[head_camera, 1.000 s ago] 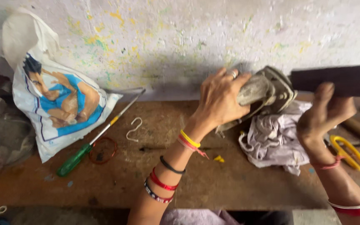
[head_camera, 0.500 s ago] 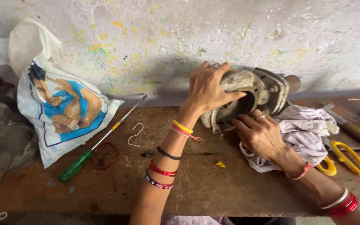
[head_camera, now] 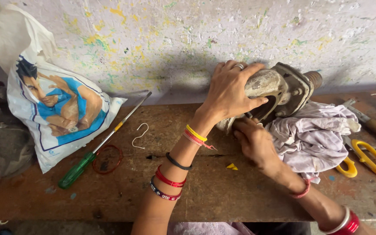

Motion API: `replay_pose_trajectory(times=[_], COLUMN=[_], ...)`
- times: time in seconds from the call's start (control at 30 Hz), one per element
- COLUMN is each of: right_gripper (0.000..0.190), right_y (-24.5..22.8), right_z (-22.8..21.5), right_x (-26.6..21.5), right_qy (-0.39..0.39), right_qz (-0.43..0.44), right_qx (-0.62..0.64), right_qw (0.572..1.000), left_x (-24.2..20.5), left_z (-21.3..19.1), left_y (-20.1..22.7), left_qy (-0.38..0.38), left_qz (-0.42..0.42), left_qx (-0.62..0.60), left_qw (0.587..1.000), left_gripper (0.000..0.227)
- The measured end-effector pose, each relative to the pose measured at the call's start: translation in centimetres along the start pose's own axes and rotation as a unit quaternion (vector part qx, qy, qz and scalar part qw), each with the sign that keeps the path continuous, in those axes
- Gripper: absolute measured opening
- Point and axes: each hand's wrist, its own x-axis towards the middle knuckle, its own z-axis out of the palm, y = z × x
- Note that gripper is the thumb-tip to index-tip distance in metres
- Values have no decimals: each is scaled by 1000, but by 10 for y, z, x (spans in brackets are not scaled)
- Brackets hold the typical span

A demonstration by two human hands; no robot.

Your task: The person scrubs the interior and exterior surfaces of a metal engine component using a green abrasive pad and wipes it with a cloth. The person rotates the part to access different areas and continues scrubbing and wiping throughout the clip.

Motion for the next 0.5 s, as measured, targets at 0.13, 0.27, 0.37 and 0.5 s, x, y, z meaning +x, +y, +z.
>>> replay_pose_trajectory(times=[0.13, 0.27, 0.37, 0.5], right_gripper=[38, 40, 49, 65], right_y=[-1, -2, -6, -10], right_z=[1, -38, -56, -37], right_x=[0, 11, 10, -3], right_qy=[27, -44, -76, -22], right_qz=[-101, -183, -218, -196], right_qx=[59, -191, -299, -311], right_qw=[993, 963, 926, 930], left_x=[-2, -2, -1, -3], left_z=[-4, -5, -1, 0], left_y=[1, -2, -2, -3], left_qy=[18, -34, -11, -15], left_qz=[6, -38, -15, -19], left_qx=[-10, -34, -40, -39], left_qw=[1000, 998, 999, 999], left_gripper=[80, 81, 80, 76])
